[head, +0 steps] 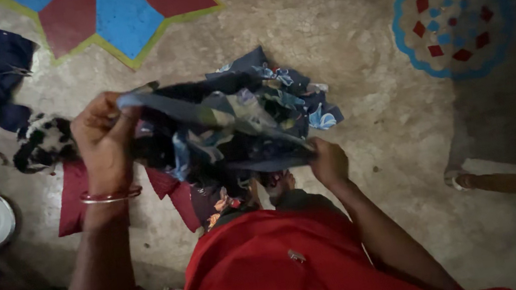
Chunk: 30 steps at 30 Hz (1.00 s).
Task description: The person folds a large blue floral cloth on the floor by smoothing the fabric and aligning the edges by hand.
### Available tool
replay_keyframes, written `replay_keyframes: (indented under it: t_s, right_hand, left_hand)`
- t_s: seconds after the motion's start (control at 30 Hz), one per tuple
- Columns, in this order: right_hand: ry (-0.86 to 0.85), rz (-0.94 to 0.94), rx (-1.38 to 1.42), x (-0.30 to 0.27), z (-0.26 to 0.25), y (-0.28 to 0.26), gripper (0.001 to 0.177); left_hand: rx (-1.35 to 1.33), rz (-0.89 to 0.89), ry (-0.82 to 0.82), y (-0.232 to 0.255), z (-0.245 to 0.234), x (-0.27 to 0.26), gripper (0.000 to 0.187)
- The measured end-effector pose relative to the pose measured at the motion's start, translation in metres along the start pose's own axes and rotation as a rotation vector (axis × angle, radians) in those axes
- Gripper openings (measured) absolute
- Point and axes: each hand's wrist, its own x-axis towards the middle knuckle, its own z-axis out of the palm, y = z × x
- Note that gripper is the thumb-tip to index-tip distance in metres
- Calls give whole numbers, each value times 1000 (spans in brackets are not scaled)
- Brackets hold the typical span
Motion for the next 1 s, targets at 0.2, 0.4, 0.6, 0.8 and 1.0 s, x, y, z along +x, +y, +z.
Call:
replay_keyframes:
  t_s: [0.2, 0.4, 0.6, 0.8, 1.0]
  right_hand:
    - [80, 116, -19, -2, 17, 80, 34]
    - [171, 164, -374, 2, -12, 152, 21]
    - [425, 212, -711, 43, -93, 188, 20]
    - [386, 201, -543, 112, -164, 185, 22]
    - [118, 235, -541, 120, -178, 192, 24]
  left_hand:
    - [101, -132, -96, 8, -6, -29, 4]
    - [89, -247, -154, 13, -2, -59, 6]
    - [5, -126, 230, 9, -30, -55, 12]
    - [-245, 127, 500, 3, -65, -16, 14]
    - [-200, 166, 483, -31, -67, 18, 11]
